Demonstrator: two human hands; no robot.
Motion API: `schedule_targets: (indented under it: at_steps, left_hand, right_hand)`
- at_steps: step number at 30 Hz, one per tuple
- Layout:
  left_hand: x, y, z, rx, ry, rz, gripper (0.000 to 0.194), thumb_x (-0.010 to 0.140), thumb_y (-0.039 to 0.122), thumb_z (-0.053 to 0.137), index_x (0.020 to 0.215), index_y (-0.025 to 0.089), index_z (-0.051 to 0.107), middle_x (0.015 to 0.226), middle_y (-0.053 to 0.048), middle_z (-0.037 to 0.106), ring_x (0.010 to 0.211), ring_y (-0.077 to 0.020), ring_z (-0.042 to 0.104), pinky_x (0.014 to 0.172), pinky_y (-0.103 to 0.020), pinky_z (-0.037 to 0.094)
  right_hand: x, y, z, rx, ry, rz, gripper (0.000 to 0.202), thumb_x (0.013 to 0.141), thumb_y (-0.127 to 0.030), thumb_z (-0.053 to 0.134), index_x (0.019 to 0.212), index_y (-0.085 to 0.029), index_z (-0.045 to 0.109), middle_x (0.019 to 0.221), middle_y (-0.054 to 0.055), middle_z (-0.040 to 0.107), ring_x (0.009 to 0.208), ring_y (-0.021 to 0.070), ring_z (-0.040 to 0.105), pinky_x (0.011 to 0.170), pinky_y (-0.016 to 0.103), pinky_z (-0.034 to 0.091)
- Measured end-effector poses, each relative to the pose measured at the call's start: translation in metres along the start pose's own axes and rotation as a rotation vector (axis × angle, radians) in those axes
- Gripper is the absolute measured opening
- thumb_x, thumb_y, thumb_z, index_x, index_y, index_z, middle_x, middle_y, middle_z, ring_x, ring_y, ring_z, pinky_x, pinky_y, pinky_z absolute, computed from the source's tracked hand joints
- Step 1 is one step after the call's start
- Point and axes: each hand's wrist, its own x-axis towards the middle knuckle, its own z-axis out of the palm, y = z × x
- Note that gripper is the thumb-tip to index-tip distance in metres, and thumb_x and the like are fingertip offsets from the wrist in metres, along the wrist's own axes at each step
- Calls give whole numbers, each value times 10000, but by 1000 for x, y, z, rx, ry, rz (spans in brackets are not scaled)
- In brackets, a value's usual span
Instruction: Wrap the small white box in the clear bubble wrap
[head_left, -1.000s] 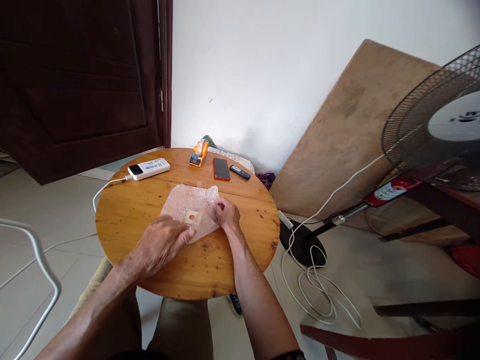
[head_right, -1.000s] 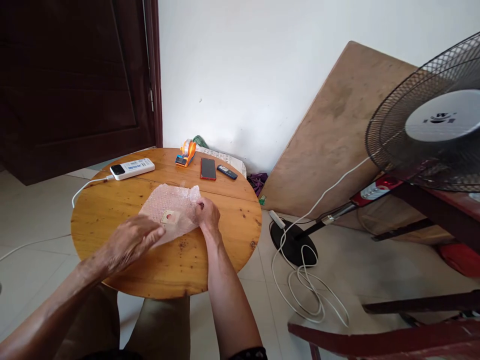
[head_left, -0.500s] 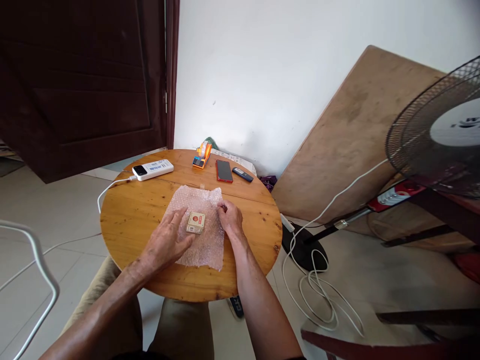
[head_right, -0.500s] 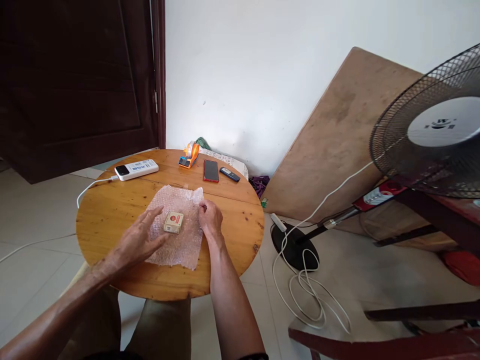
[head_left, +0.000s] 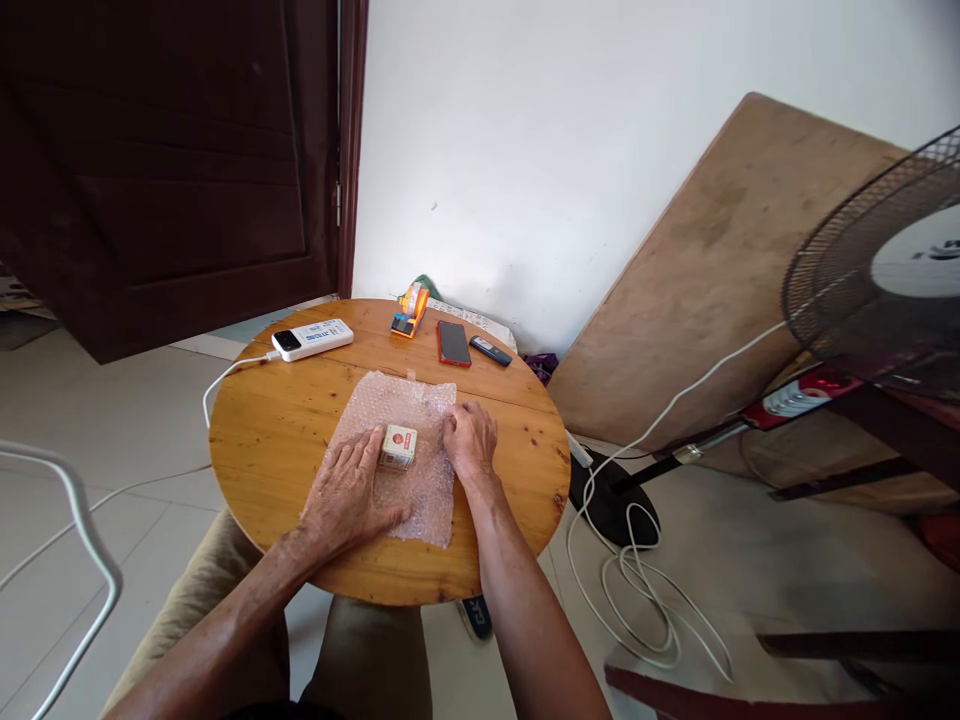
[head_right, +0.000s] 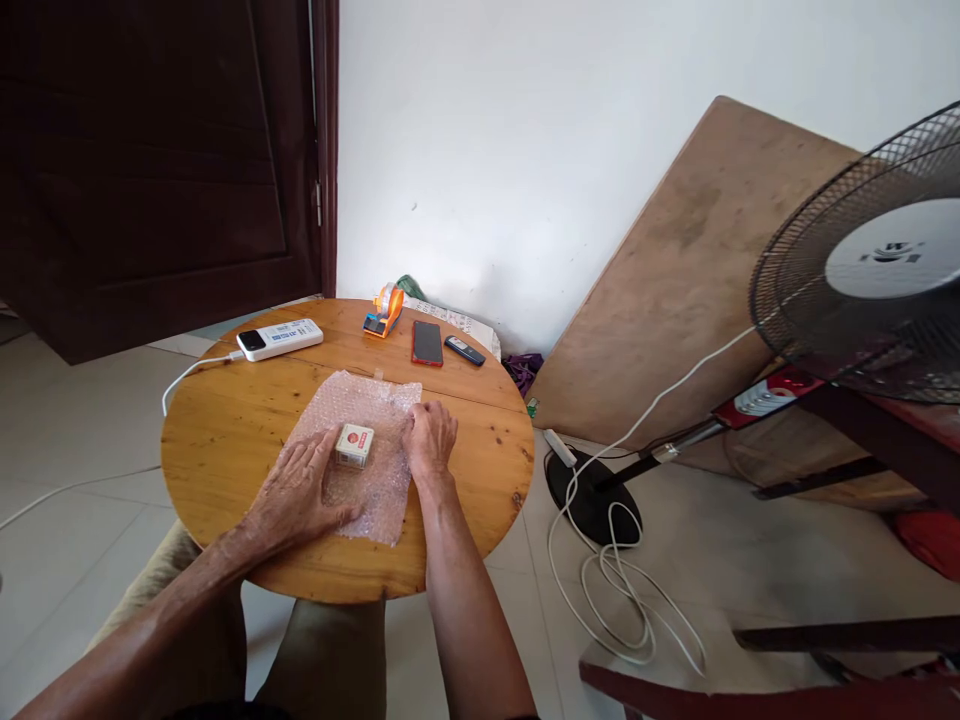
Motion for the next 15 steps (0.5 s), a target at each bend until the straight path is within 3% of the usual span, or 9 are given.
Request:
schedule_targets:
  at_steps: [5,8,11,15]
  left_hand:
    - [2,3,0,-5,-12,-11,1052,649,545,731,1482,89,276,1473,-203,462,1372,-349,408,1158,-488,279]
    - [3,3,0,-15,-20,-4,1055,652,561,723,1483,86,280,1487,-199,449,1374,-350,403,1155,-487,279]
    - [3,2,1,-20,-4,12,1019,672,546,705,1490,114,277,1495,-179,447,1381,-342,395,1155,-485,273]
    - [3,1,2,-10,-9,12,1028,668,562,700,1492,116,278,1490,-179,452,1385,-335,390,1164,-480,256]
  right_hand:
    - [-7,-11,-16,67,16,-131,201,857,-141,553,899,-223,732,992,74,701,956,226,611,854,353,413]
    - [-15,-13,-25,337,-132,-294,279,840,-192,594,1098,-233,691,1104,56,702,1029,210,626,922,346,451]
    - [-27,-17,-26,485,-246,-456,500,789,-228,663,1283,-206,583,1292,85,629,1192,231,568,1033,383,423]
    - [-38,-19,-20,491,-229,-427,515,759,-131,635,1266,-207,583,1235,85,661,1156,238,589,1024,410,433]
